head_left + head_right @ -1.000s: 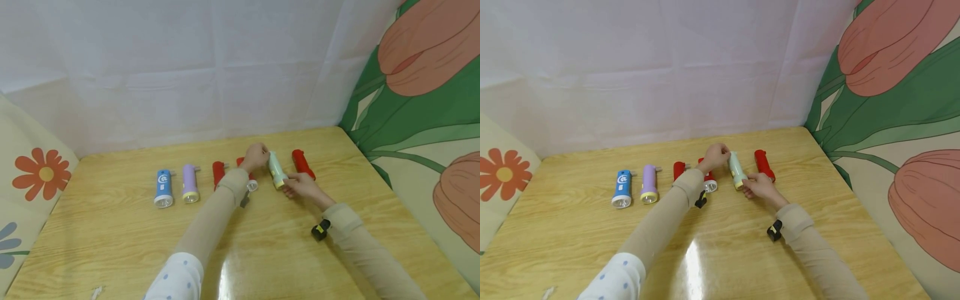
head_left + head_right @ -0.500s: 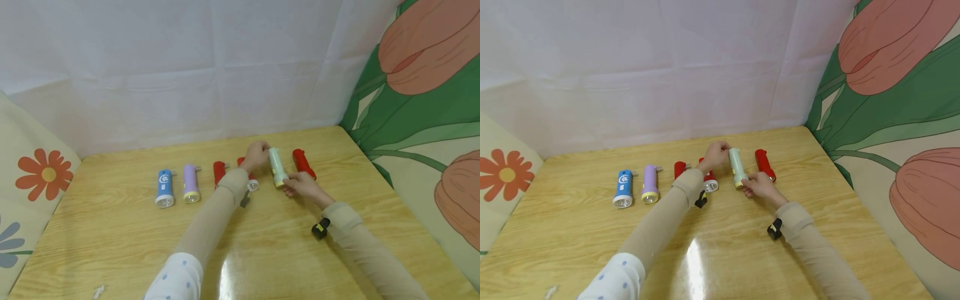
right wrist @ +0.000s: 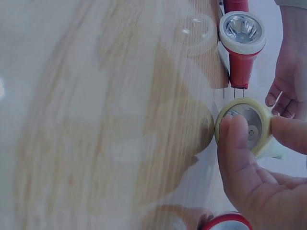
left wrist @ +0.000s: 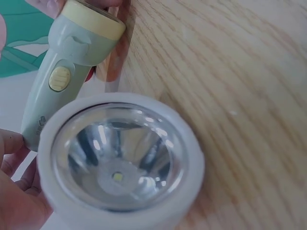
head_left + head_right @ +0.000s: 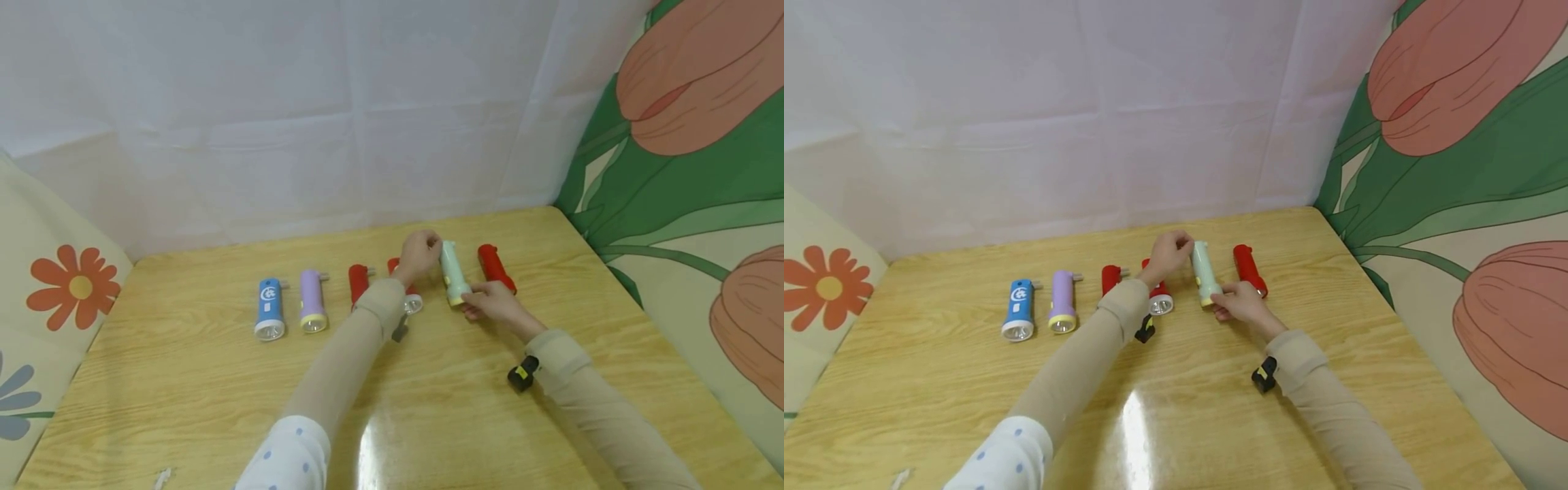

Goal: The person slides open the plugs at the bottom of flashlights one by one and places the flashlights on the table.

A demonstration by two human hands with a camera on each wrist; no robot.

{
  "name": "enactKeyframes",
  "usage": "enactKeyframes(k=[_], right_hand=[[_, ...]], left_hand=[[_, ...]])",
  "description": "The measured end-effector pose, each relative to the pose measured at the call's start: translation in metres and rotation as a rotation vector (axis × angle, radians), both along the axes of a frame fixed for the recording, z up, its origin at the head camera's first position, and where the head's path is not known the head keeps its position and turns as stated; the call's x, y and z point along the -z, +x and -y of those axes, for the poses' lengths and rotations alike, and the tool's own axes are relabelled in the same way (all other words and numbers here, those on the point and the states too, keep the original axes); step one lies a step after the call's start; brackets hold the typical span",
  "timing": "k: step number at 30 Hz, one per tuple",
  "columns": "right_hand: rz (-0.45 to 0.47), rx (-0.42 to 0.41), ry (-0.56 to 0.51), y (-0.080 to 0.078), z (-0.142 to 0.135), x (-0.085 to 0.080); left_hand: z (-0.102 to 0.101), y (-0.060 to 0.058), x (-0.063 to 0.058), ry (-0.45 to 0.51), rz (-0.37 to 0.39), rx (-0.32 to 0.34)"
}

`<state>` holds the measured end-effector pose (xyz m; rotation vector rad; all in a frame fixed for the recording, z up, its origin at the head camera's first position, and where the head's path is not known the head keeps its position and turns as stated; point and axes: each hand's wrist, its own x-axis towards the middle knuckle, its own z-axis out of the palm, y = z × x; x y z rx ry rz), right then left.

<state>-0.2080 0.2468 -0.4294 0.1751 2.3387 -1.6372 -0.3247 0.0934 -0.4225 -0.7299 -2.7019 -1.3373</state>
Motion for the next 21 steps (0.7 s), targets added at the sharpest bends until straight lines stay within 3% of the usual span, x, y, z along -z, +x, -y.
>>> enactKeyframes(k=[10, 21], right_hand=[[-0.004, 0.021, 0.027, -0.0026, -0.0017, 0.0053], [-0.009, 0.032, 0.048, -0.005, 0.0032, 0.0047]], left_hand=[[-0.0045, 0.0067, -0.0038, 0.006, -0.143, 0.022], [-0.0063, 0.0099, -0.0049, 0.083, -0.156, 0.023]])
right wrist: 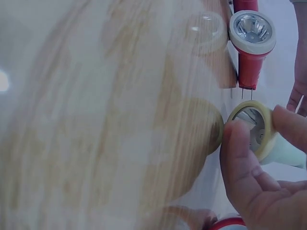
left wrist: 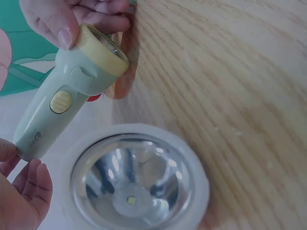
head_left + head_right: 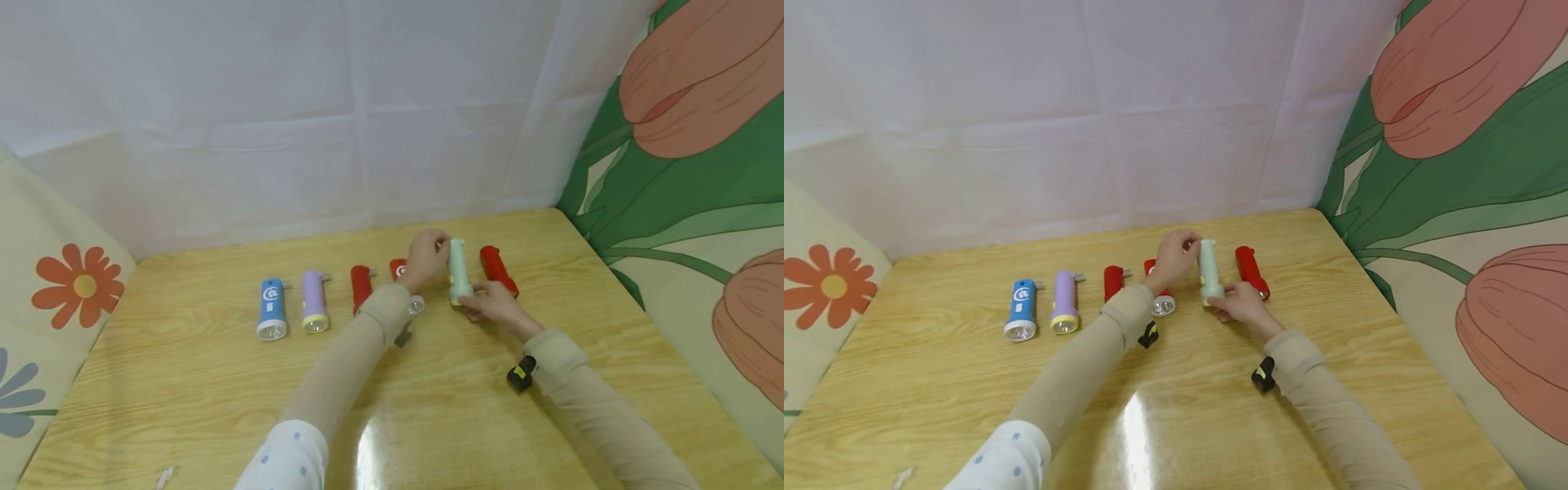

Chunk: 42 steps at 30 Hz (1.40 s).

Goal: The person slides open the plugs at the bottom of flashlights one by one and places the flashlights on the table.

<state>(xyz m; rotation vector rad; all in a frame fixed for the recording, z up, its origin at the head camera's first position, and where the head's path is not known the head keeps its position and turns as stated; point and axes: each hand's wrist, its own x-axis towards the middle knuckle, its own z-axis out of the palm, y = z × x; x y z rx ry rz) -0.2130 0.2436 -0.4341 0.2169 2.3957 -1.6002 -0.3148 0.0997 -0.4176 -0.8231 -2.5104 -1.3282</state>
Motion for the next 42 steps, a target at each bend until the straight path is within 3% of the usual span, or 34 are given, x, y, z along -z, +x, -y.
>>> enactKeyframes(k=[13, 26, 42], right_hand=[[-0.064, -0.039, 0.141, -0.004, -0.002, -0.002], [-0.082, -0.065, 0.196, -0.005, 0.001, -0.002], [-0.131, -0.128, 0.388, -0.007, 0.003, -0.004]], left_hand=[[0.004, 0.004, -0.003, 0.043, 0.03, 0.022], [0.005, 0.016, -0.012, 0.056, -0.037, 0.07], [0.011, 0.022, -0.011, 0.123, -0.054, 0.13]])
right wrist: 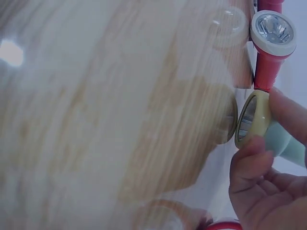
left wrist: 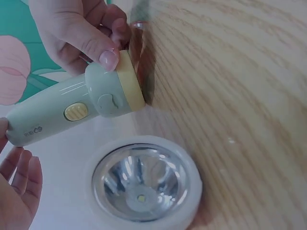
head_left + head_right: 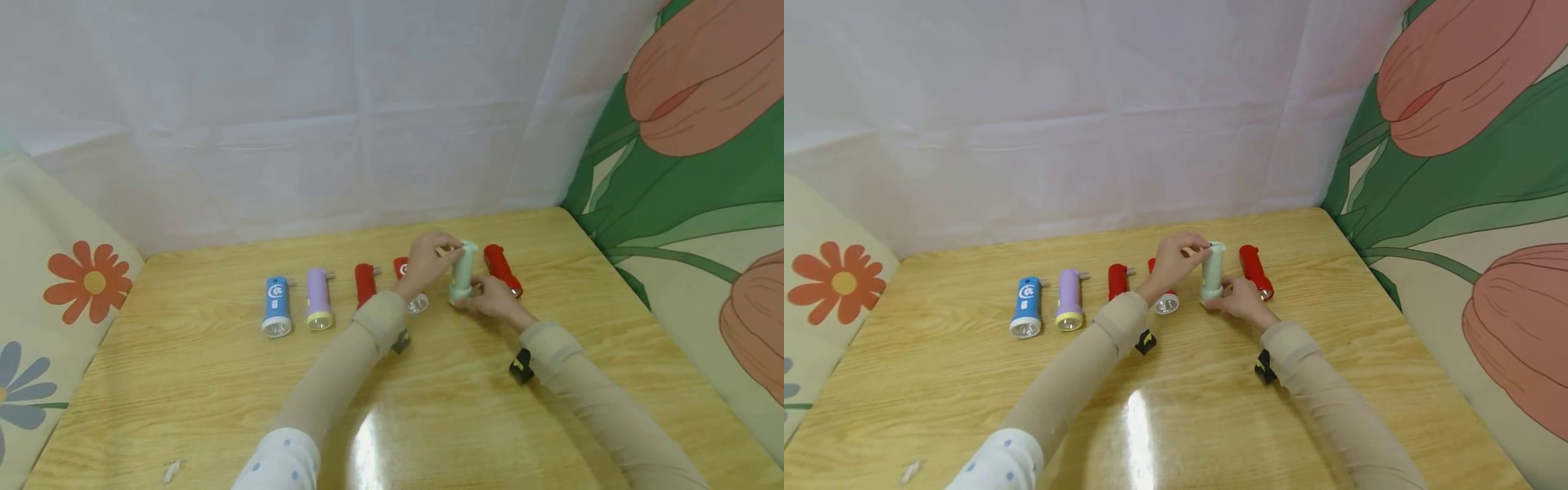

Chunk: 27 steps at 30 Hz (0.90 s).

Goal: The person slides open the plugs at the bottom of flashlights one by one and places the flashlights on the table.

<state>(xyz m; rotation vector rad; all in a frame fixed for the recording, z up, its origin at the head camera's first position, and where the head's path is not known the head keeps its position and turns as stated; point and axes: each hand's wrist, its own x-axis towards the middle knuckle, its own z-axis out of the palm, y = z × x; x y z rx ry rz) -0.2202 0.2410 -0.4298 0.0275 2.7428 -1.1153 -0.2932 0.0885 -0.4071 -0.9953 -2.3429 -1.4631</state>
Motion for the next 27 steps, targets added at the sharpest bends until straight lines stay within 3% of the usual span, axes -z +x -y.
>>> enactKeyframes(k=[11, 27], right_hand=[[-0.024, -0.033, -0.04, -0.001, -0.006, 0.006], [0.012, -0.062, -0.111, 0.001, -0.01, 0.008]], left_hand=[[0.004, 0.01, -0.001, 0.001, 0.002, 0.021], [0.005, 0.019, 0.003, -0.086, -0.087, 0.061]])
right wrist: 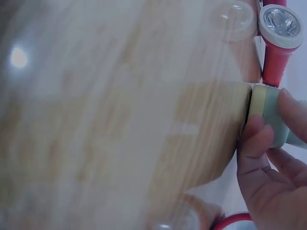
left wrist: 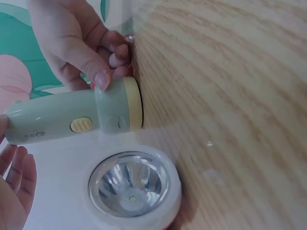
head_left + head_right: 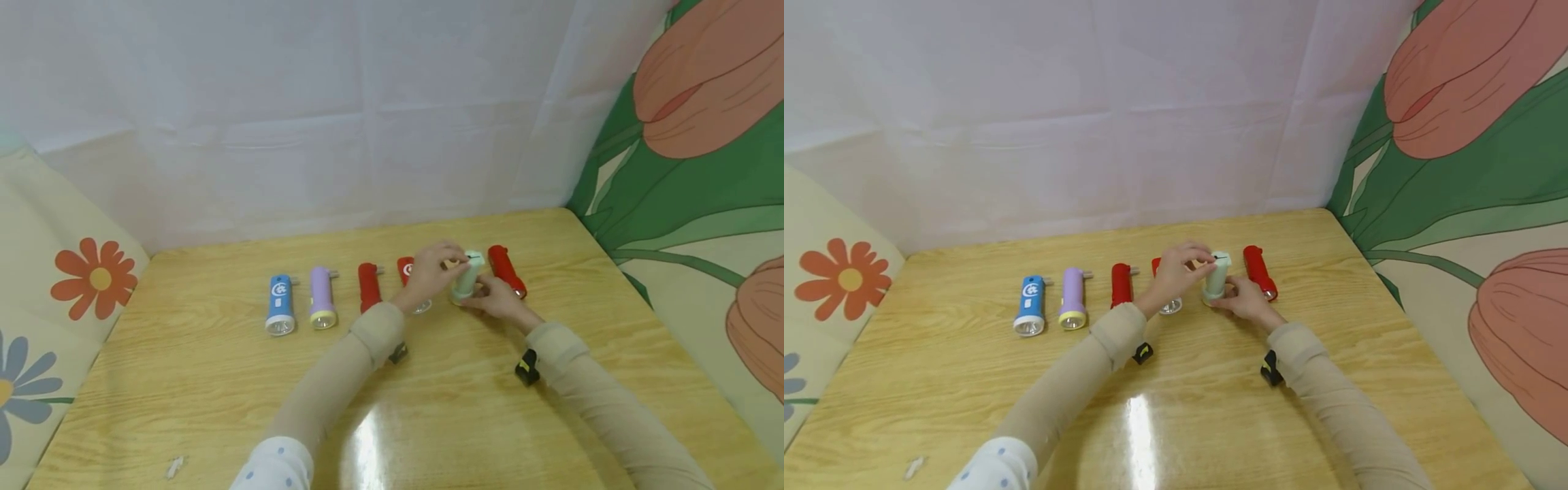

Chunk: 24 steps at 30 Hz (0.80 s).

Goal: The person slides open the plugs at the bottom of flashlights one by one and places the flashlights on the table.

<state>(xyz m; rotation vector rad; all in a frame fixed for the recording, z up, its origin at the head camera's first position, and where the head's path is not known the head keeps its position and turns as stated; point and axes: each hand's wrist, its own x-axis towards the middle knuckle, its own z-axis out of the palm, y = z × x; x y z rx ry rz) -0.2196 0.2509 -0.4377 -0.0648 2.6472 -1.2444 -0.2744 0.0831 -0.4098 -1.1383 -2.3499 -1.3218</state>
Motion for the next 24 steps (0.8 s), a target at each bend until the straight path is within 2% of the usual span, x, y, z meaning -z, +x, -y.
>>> enactKeyframes(k=[5, 13, 17, 24], right_hand=[[-0.014, -0.014, -0.001, -0.0013, -0.0007, 0.0001], [-0.015, -0.019, -0.004, -0.0025, -0.0008, -0.0006], [-0.021, -0.013, -0.014, -0.0011, -0.0003, -0.0014], [-0.046, -0.001, 0.0, -0.0028, 0.0002, 0.0007]], left_hand=[[-0.0004, 0.0025, 0.0015, -0.003, -0.06, -0.008], [0.0014, 0.0044, 0.0007, -0.001, -0.059, -0.016], [0.0021, 0.0051, 0.0021, 0.033, -0.032, -0.017], [0.0023, 0.0079, 0.0022, 0.149, 0.087, -0.049]])
